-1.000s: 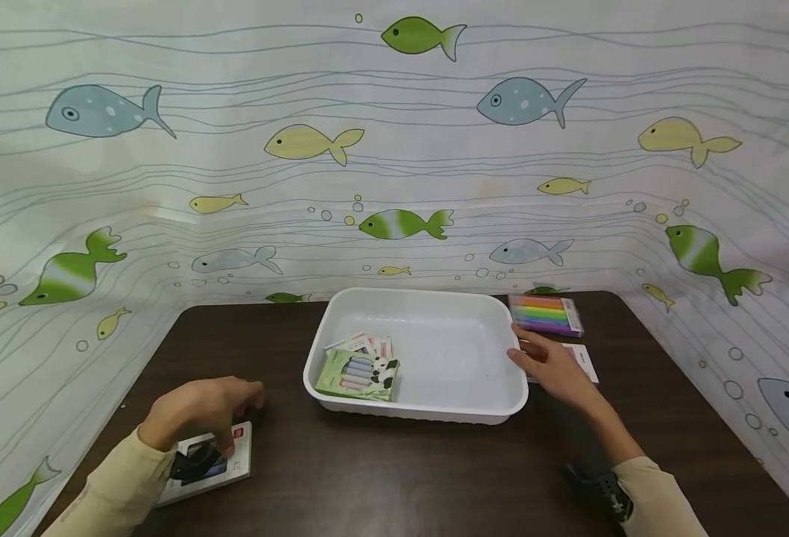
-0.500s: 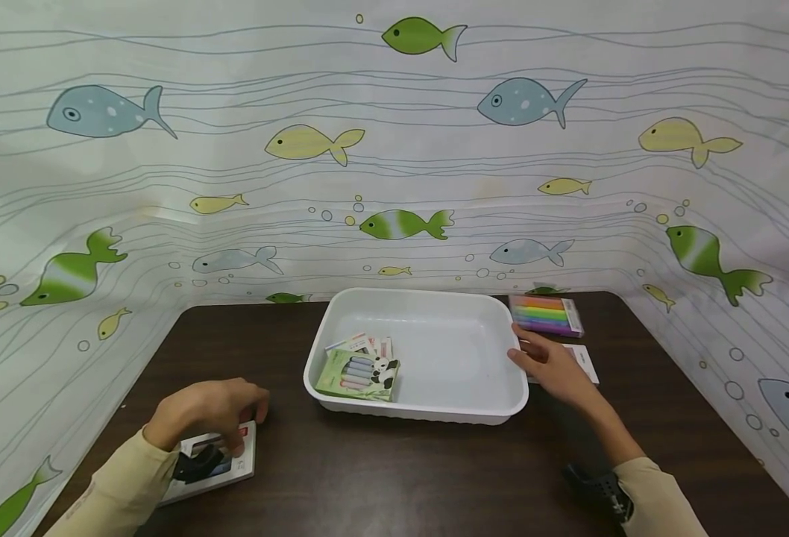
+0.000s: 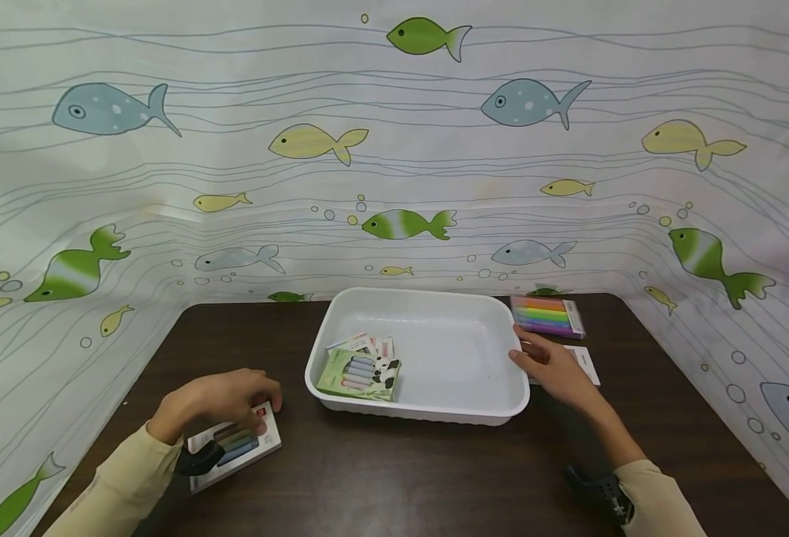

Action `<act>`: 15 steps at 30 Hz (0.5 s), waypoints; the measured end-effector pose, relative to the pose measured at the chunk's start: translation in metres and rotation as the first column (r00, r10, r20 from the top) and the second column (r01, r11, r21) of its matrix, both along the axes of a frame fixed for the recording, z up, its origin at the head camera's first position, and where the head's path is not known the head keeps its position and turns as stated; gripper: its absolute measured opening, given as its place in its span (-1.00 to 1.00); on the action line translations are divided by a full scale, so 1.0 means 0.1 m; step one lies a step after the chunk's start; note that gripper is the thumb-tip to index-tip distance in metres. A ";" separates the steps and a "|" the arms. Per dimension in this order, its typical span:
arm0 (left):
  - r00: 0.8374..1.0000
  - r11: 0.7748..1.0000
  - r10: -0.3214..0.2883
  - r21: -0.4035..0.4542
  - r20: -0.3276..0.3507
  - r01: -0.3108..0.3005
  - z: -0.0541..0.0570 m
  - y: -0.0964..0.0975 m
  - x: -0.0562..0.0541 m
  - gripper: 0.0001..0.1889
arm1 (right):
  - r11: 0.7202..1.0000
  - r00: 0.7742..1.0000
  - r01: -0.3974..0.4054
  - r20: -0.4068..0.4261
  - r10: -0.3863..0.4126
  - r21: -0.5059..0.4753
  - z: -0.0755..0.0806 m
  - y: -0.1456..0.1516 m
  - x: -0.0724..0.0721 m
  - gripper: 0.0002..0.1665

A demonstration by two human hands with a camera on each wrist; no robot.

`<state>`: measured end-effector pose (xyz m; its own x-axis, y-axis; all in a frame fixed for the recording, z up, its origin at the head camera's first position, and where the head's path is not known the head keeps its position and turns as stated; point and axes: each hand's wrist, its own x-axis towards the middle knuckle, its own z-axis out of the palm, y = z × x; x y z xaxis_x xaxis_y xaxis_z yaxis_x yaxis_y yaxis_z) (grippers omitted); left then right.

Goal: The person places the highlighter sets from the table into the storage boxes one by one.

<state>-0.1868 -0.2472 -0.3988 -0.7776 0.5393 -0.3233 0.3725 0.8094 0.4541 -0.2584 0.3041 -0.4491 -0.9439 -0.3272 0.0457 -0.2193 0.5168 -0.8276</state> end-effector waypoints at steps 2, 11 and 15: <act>1.000 0.999 0.027 -0.019 0.004 -0.027 0.01 0.02 0.02 -0.63 | 1.000 1.000 0.001 -0.004 -0.001 0.005 0.00 0.00 0.00 -0.17; 0.994 0.989 0.112 -0.102 0.015 -0.110 0.04 0.12 0.11 -0.40 | 1.000 1.000 0.012 -0.012 -0.012 0.026 0.00 -0.01 0.00 -0.17; 0.993 0.989 0.119 -0.093 -0.002 -0.118 0.02 0.13 0.10 -0.41 | 0.999 1.000 0.014 -0.015 -0.014 0.034 0.00 -0.01 0.00 -0.17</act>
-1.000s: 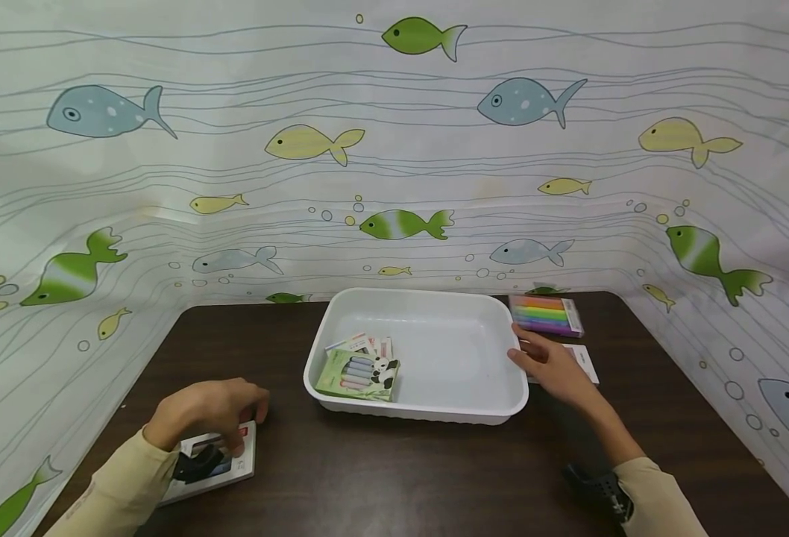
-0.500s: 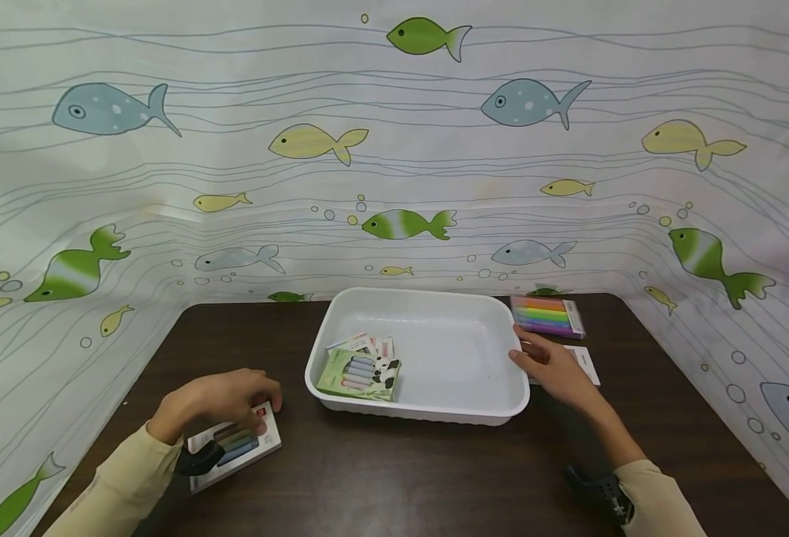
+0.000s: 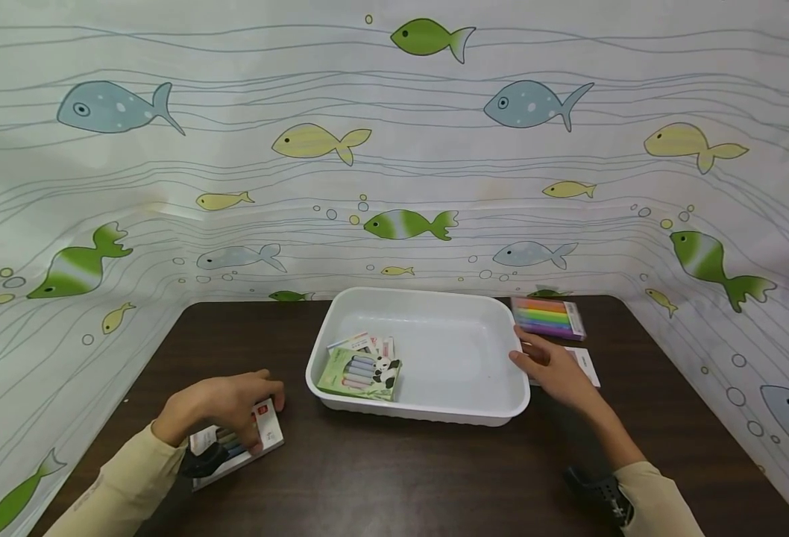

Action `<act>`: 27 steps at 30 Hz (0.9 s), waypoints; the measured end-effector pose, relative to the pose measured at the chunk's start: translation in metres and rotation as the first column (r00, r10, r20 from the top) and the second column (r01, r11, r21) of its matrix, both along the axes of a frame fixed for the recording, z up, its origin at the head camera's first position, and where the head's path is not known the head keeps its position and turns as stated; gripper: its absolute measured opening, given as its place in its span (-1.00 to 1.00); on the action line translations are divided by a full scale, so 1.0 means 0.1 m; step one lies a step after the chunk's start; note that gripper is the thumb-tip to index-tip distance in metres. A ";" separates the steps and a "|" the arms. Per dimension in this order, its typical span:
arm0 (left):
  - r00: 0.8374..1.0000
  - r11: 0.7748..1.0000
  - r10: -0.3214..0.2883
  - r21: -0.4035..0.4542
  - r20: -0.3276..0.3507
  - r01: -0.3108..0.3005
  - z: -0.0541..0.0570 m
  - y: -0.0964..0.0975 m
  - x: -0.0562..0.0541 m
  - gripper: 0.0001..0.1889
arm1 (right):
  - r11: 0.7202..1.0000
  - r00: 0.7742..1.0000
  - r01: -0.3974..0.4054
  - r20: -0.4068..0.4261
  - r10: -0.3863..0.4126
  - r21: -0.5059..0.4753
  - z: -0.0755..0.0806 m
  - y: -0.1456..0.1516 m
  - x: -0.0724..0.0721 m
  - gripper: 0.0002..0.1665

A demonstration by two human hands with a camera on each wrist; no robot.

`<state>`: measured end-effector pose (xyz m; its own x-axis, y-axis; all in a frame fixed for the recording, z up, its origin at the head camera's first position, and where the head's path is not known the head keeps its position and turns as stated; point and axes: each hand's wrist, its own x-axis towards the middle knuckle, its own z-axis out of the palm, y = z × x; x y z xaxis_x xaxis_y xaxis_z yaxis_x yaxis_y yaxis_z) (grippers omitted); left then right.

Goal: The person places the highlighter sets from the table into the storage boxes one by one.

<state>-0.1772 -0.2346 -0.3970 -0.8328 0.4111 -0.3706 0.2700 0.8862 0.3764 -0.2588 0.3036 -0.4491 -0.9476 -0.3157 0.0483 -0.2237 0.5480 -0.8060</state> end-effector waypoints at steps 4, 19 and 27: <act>0.999 1.000 0.010 0.026 -0.036 -0.009 -0.02 0.00 -0.03 -0.43 | 1.000 1.000 0.001 0.000 -0.001 -0.004 0.00 0.00 0.00 -0.17; 0.988 0.992 0.123 0.055 -0.096 -0.118 -0.11 0.01 -0.13 -0.42 | 1.000 1.000 -0.005 0.013 0.005 -0.024 0.02 -0.01 0.02 -0.16; 0.990 0.994 0.087 0.077 -0.112 -0.079 -0.11 -0.04 -0.16 -0.47 | 0.999 1.000 -0.011 0.022 0.011 -0.035 0.03 -0.01 0.03 -0.16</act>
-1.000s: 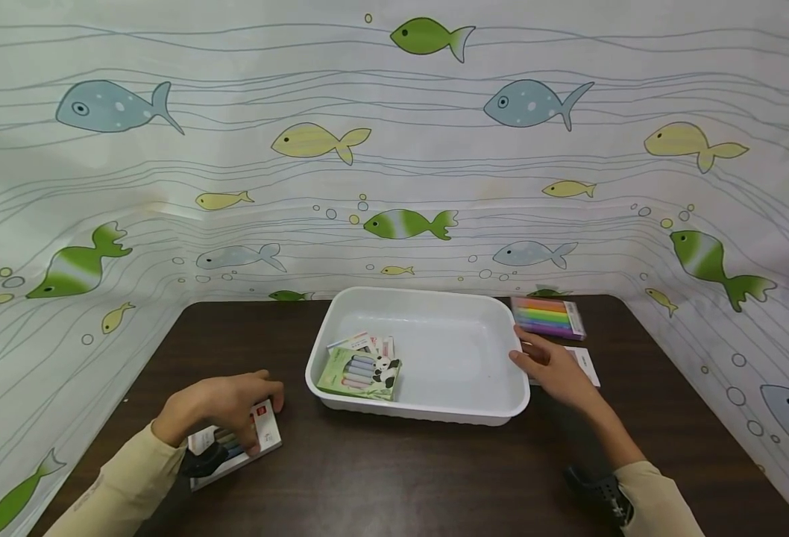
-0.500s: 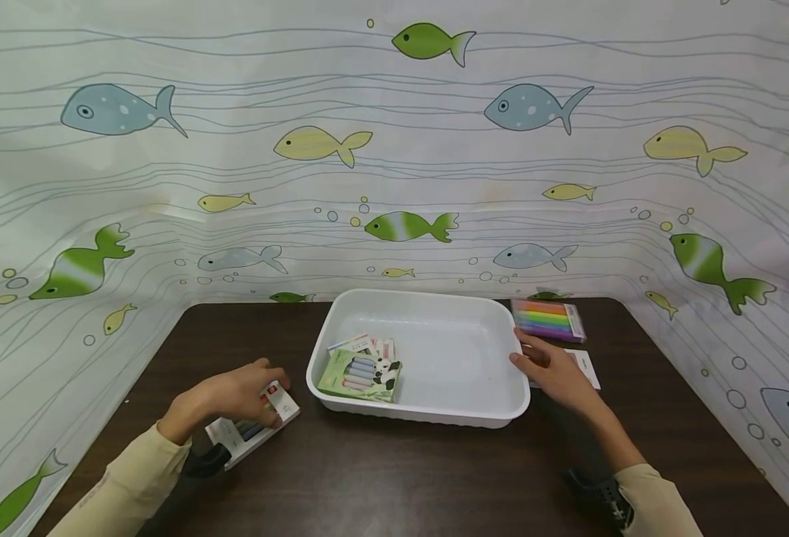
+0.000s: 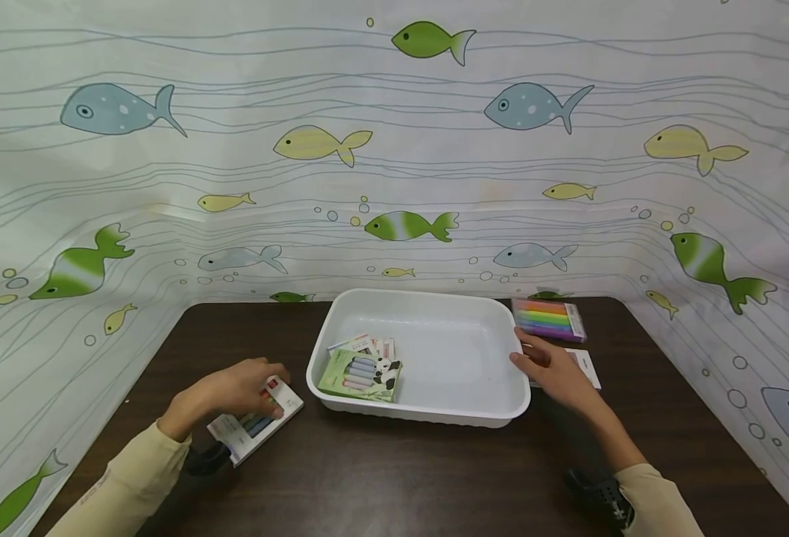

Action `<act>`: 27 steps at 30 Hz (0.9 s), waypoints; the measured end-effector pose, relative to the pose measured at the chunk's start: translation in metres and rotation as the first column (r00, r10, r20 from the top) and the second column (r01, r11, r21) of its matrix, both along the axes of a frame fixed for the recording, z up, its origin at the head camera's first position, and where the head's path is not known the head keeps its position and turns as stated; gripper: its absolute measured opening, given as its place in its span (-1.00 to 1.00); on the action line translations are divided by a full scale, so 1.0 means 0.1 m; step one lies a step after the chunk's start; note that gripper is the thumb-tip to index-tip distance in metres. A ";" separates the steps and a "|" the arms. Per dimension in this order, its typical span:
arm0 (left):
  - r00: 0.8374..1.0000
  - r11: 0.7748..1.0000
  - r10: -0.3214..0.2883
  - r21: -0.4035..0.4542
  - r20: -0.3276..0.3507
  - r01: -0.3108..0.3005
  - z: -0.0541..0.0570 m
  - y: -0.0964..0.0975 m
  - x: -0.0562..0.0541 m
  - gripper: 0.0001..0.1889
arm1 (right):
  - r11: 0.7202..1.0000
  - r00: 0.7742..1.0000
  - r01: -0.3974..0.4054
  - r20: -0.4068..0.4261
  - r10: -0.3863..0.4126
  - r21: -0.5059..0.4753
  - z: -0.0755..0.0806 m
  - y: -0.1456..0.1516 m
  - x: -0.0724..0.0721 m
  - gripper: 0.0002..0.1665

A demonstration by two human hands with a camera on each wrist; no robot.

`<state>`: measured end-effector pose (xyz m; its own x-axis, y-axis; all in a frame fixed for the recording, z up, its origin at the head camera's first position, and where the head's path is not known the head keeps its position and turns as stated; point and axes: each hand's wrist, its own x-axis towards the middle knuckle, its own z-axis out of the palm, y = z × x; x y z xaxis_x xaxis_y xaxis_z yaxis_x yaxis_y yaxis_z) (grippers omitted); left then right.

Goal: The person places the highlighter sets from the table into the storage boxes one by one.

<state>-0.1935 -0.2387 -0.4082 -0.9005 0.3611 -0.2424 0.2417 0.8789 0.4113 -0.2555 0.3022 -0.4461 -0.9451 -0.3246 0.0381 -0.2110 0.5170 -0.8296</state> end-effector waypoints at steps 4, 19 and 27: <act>0.999 1.000 -0.027 -0.012 -0.019 0.027 0.01 -0.03 -0.01 -0.54 | 1.000 1.000 0.004 0.003 -0.004 -0.003 0.01 0.00 0.00 -0.16; 0.985 0.990 -0.133 0.039 -0.112 0.138 0.11 -0.22 -0.07 -0.70 | 1.000 1.000 0.005 -0.008 -0.005 0.012 -0.01 0.01 -0.02 -0.16; 0.984 0.969 -0.175 0.171 -0.028 0.178 0.25 -0.38 -0.05 -0.70 | 1.000 1.000 -0.002 -0.002 0.002 0.008 -0.01 0.02 -0.02 -0.17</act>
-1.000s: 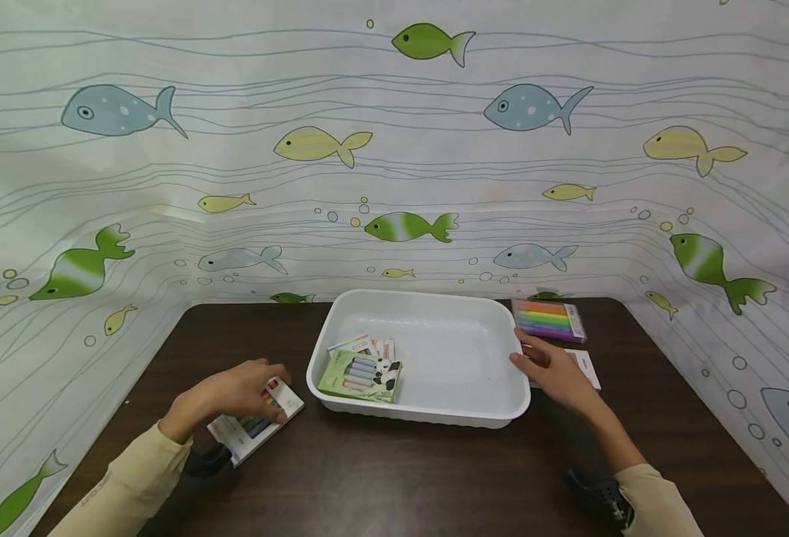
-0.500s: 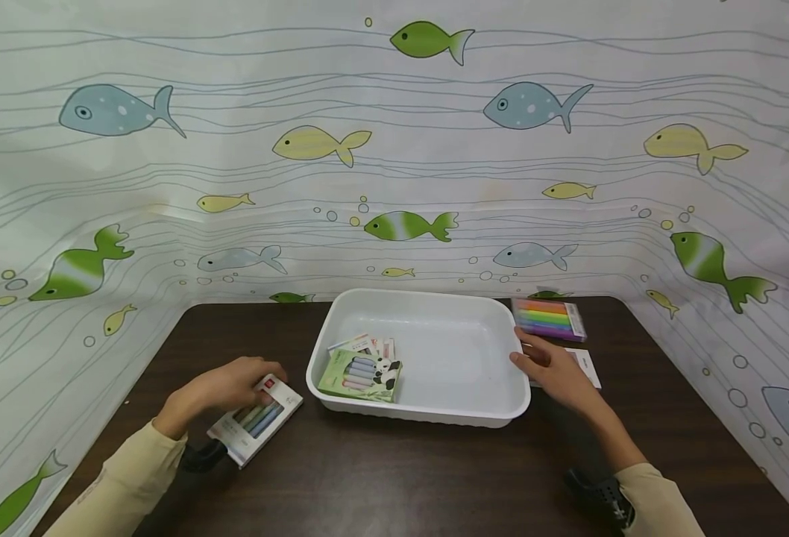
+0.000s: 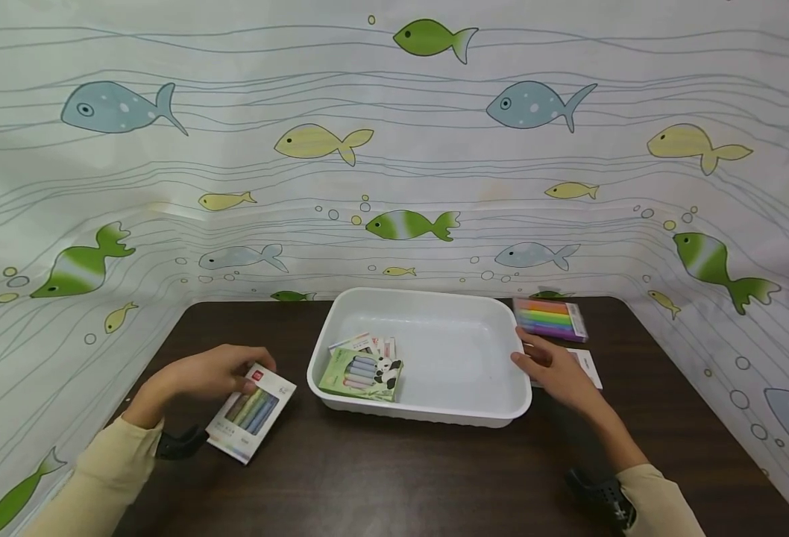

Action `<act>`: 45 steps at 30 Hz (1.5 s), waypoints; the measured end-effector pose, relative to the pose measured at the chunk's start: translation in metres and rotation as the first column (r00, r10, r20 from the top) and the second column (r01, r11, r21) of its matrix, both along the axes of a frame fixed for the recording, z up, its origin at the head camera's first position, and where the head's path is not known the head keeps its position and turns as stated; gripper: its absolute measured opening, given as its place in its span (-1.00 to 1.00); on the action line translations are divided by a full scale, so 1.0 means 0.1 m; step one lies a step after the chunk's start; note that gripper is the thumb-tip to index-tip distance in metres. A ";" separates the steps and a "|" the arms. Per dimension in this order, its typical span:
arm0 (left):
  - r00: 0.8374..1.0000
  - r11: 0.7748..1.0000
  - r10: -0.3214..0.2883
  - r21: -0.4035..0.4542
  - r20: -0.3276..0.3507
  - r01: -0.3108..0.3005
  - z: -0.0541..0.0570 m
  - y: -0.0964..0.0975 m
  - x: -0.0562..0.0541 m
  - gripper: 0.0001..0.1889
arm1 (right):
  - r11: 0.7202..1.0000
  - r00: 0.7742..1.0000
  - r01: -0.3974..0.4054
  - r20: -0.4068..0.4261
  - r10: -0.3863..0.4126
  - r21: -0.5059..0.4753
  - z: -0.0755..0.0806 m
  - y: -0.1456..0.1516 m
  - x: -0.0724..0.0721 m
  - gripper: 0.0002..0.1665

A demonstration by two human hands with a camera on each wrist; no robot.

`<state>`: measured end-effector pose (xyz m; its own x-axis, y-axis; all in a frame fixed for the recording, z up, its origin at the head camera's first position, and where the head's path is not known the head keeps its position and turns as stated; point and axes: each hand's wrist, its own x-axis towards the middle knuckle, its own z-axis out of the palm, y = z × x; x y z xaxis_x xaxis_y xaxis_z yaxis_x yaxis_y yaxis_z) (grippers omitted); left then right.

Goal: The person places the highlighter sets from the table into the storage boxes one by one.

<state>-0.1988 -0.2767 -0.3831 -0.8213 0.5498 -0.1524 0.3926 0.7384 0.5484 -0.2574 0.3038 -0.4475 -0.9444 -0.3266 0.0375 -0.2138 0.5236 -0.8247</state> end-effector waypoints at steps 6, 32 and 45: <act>0.993 0.992 -0.071 0.114 0.093 0.060 0.16 -0.14 0.02 -0.70 | 1.000 1.000 0.005 0.004 -0.005 -0.001 0.00 0.00 0.00 -0.17; 0.897 0.670 0.020 0.660 0.442 -0.340 0.11 0.80 -0.27 -0.40 | 1.000 1.000 0.005 0.015 -0.005 -0.001 -0.02 -0.01 -0.01 -0.13; 0.908 0.725 0.310 0.548 0.281 -0.417 0.01 1.21 -0.49 -0.43 | 1.000 1.000 0.003 -0.007 -0.003 0.013 -0.01 -0.02 0.00 -0.15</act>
<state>-0.2477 -0.1555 -0.3819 -0.9700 0.2380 -0.0498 0.0298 0.3199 0.9470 -0.2577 0.3019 -0.4482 -0.9451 -0.3243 0.0403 -0.2184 0.5349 -0.8162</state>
